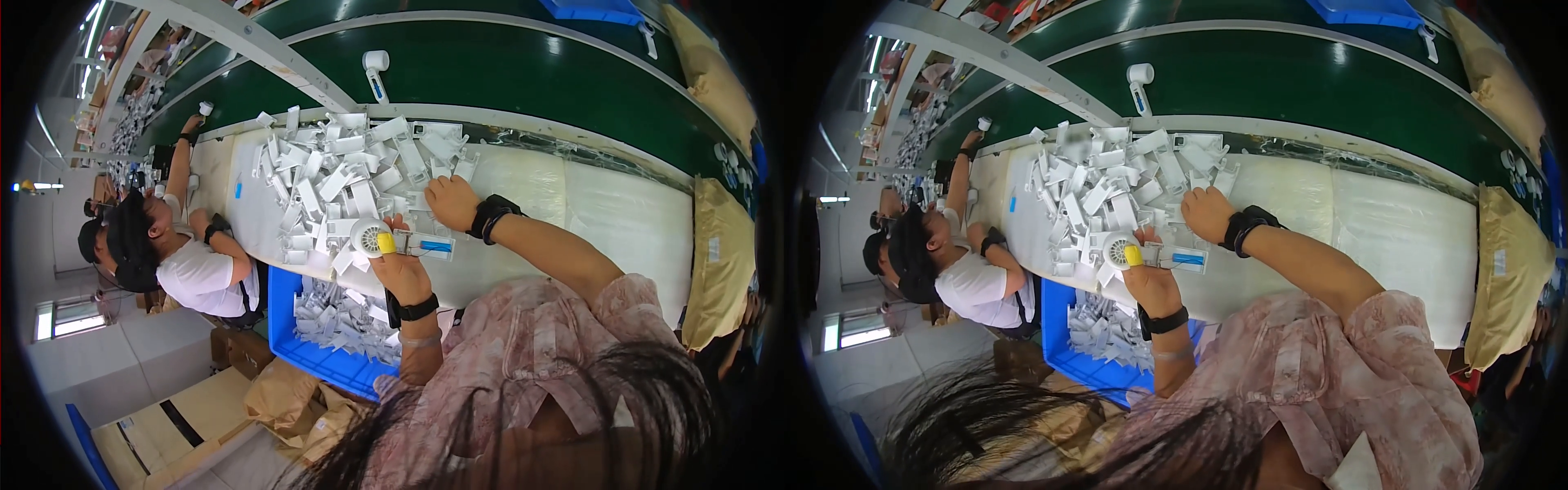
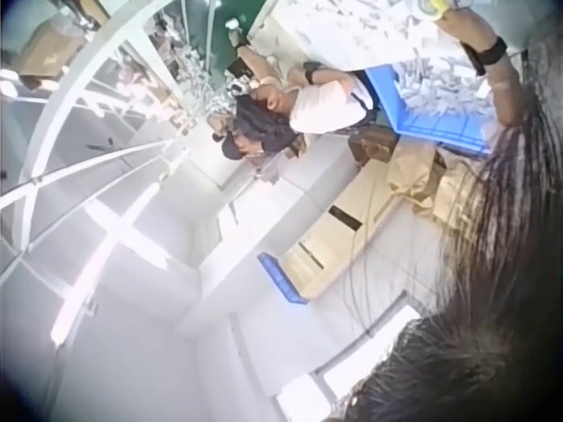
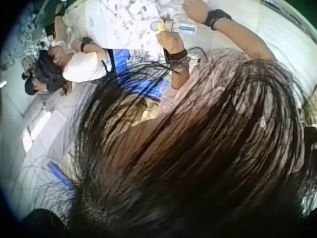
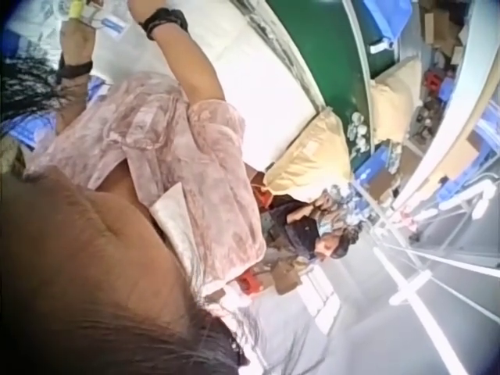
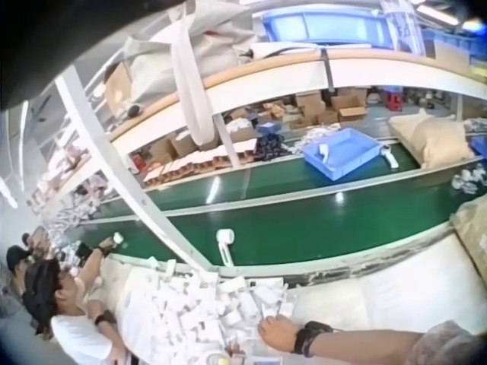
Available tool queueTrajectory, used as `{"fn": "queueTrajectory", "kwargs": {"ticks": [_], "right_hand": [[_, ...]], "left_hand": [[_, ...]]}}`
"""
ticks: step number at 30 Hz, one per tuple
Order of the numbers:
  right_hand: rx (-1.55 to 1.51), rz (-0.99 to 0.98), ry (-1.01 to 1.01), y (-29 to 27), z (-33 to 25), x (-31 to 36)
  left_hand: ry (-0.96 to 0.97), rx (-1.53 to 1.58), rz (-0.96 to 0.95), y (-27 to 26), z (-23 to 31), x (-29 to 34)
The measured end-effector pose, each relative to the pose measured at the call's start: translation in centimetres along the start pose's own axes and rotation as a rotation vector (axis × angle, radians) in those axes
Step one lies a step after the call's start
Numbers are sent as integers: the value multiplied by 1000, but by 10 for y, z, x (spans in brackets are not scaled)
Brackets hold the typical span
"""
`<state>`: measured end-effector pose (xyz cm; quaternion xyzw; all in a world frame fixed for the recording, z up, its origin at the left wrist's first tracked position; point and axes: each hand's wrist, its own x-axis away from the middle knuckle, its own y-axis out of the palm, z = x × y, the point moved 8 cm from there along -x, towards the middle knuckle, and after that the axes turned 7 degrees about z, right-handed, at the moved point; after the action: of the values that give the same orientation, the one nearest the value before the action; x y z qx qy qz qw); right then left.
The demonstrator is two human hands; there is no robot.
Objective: The person picks up a white plastic housing and a battery, inserts the battery into the housing, and then presses a circular fan component onto the assembly before placing it on a conveyor belt.
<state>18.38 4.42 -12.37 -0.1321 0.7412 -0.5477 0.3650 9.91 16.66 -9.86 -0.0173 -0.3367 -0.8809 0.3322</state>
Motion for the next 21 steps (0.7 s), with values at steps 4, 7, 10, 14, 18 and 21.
{"fn": "queueTrajectory", "kwargs": {"ticks": [4, 7, 10, 14, 18, 21], "right_hand": [[-158, -109, 157, -11, 18, 12], [-367, -49, 305, -57, 23, 26], [-541, 108, 222, -112, 3, 36], [-580, 180, 149, -147, -24, 41], [-591, 200, 176, -145, -29, 46], [-574, 195, 186, -144, -30, 47]], "left_hand": [[3, 33, 26, -8, 2, -1], [25, 26, 7, -4, 3, -3], [15, 42, -10, 1, 2, 1], [-24, 37, 3, 3, -7, 4], [-68, 88, -24, 13, -13, 12], [-105, 118, -29, 17, -14, 16]]}}
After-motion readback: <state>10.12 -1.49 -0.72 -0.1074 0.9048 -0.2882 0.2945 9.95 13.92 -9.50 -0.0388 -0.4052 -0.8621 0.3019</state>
